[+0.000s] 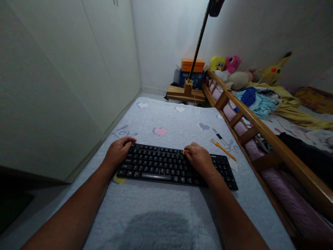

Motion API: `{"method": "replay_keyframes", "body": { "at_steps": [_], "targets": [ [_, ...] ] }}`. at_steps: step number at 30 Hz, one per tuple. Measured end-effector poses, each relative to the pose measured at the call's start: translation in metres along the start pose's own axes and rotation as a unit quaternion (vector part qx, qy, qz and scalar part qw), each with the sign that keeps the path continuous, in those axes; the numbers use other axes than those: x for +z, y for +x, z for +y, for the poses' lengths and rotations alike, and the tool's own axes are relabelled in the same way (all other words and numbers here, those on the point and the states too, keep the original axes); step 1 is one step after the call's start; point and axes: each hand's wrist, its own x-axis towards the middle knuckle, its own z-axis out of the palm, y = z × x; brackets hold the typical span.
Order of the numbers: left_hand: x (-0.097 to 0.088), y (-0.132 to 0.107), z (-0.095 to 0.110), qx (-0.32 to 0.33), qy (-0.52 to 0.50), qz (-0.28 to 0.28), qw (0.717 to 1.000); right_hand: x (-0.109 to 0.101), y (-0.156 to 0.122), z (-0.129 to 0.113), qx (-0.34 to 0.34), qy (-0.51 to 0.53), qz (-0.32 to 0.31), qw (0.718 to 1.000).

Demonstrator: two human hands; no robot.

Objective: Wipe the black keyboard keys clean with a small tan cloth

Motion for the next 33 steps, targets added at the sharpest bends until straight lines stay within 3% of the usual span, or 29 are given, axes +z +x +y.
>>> {"method": "replay_keyframes", "body": {
  "at_steps": [23, 33],
  "targets": [
    [-0.001, -0.001, 0.005, 0.005, 0.000, 0.010, 1.000, -0.008, -0.017, 0.045, 0.035, 0.015, 0.009, 0.999],
    [-0.001, 0.001, 0.000, 0.004, 0.001, -0.005, 1.000, -0.017, -0.022, 0.048, 0.055, 0.010, 0.009, 0.998]
  ]
}}
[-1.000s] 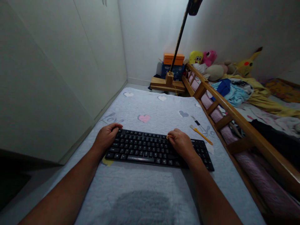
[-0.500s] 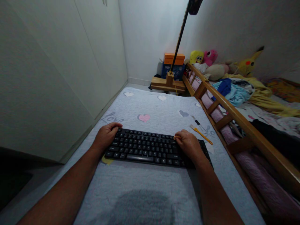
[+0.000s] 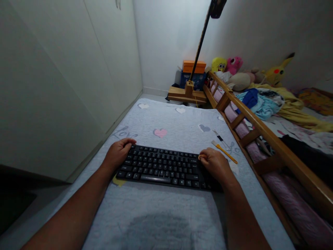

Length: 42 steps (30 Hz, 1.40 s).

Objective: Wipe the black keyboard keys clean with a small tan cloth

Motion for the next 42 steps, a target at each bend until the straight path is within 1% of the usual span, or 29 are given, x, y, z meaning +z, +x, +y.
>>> {"method": "replay_keyframes", "body": {
  "at_steps": [3, 7, 9, 13, 17, 21, 24, 26, 28, 32, 35, 38, 42],
  "targets": [
    [0.000, 0.000, -0.001, 0.004, 0.001, -0.003, 1.000, -0.001, 0.000, -0.001, 0.007, 0.020, 0.021, 1.000],
    [0.000, 0.001, -0.003, 0.006, 0.003, -0.004, 1.000, 0.006, 0.002, -0.009, -0.030, 0.086, 0.062, 0.994],
    [0.000, 0.001, -0.003, 0.005, 0.002, -0.004, 1.000, 0.012, 0.004, -0.015, -0.047, 0.093, 0.059, 0.993],
    [0.000, 0.001, -0.003, 0.005, 0.001, 0.003, 1.000, 0.018, 0.005, -0.019, -0.040, 0.065, 0.029, 0.997],
    [0.001, 0.001, -0.003, 0.006, 0.000, 0.005, 1.000, 0.012, 0.003, -0.012, -0.021, 0.030, 0.013, 0.999],
    [0.001, 0.000, -0.004, 0.005, -0.007, 0.003, 1.000, 0.006, 0.001, -0.012, -0.014, 0.035, 0.028, 0.999],
    [0.001, 0.000, -0.003, 0.004, -0.008, 0.004, 1.000, 0.010, -0.001, -0.024, -0.056, 0.085, 0.049, 0.994],
    [0.001, 0.000, -0.002, 0.005, -0.005, 0.006, 1.000, 0.016, -0.001, -0.035, -0.093, 0.117, 0.057, 0.987],
    [0.001, 0.000, -0.001, 0.005, -0.002, 0.008, 1.000, 0.021, -0.001, -0.047, -0.112, 0.130, 0.062, 0.983],
    [0.001, 0.000, -0.002, 0.009, 0.000, 0.008, 1.000, 0.028, 0.001, -0.068, -0.121, 0.101, 0.038, 0.987],
    [0.001, 0.000, -0.003, 0.010, 0.002, 0.007, 1.000, 0.031, 0.002, -0.075, -0.121, 0.055, 0.009, 0.991],
    [0.002, 0.000, -0.004, 0.005, 0.003, 0.007, 1.000, 0.032, 0.003, -0.076, -0.115, 0.016, -0.009, 0.993],
    [0.002, 0.001, -0.005, 0.009, -0.002, 0.005, 1.000, 0.029, 0.003, -0.069, -0.099, -0.002, -0.019, 0.995]
  ]
}}
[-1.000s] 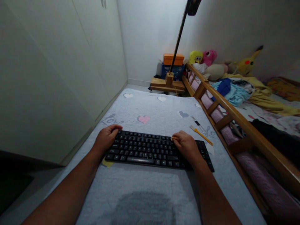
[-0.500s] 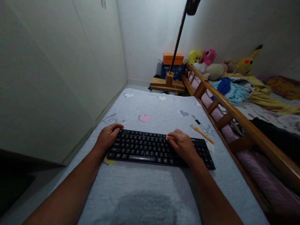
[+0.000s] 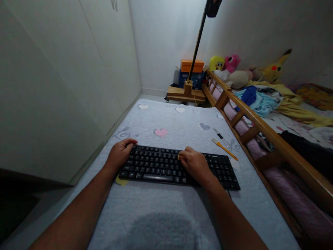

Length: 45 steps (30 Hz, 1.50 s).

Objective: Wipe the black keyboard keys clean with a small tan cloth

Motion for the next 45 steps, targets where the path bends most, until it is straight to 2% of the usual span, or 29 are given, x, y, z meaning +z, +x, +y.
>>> {"method": "replay_keyframes", "body": {
  "at_steps": [16, 19, 23, 29, 45],
  "targets": [
    [-0.002, -0.001, 0.004, -0.007, -0.002, -0.002, 1.000, -0.019, -0.014, 0.035, 0.037, 0.009, -0.004, 0.999],
    [-0.002, -0.002, 0.005, -0.006, -0.002, 0.001, 1.000, -0.016, -0.013, 0.033, 0.026, 0.035, 0.023, 0.999],
    [-0.002, -0.002, 0.007, -0.003, 0.000, 0.002, 1.000, -0.005, -0.009, 0.015, -0.002, 0.064, 0.046, 0.997],
    [-0.002, -0.002, 0.006, -0.009, 0.004, -0.003, 1.000, 0.003, -0.002, -0.009, -0.024, 0.019, 0.015, 0.999],
    [-0.001, -0.001, 0.003, -0.001, -0.001, 0.002, 1.000, -0.010, -0.012, 0.021, 0.009, 0.015, -0.002, 1.000]
  ]
}}
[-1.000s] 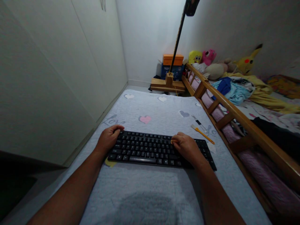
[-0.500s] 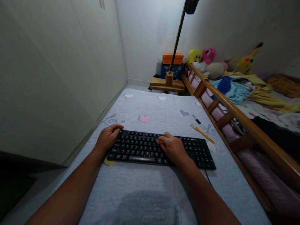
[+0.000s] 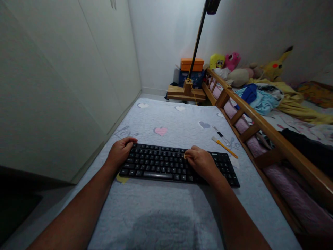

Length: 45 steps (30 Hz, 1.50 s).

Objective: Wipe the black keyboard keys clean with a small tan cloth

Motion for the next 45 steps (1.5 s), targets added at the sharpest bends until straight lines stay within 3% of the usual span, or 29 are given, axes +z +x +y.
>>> {"method": "replay_keyframes", "body": {
  "at_steps": [19, 30, 45],
  "targets": [
    [0.000, 0.001, -0.003, -0.002, 0.003, 0.003, 1.000, -0.020, -0.013, 0.034, 0.056, -0.022, -0.028, 0.998],
    [0.000, 0.001, -0.002, -0.006, -0.005, 0.004, 1.000, -0.014, -0.009, 0.023, 0.016, 0.046, 0.022, 0.999],
    [0.000, -0.001, 0.001, -0.018, 0.003, 0.005, 1.000, -0.021, -0.014, 0.037, 0.045, 0.018, -0.030, 0.998]
  ]
}}
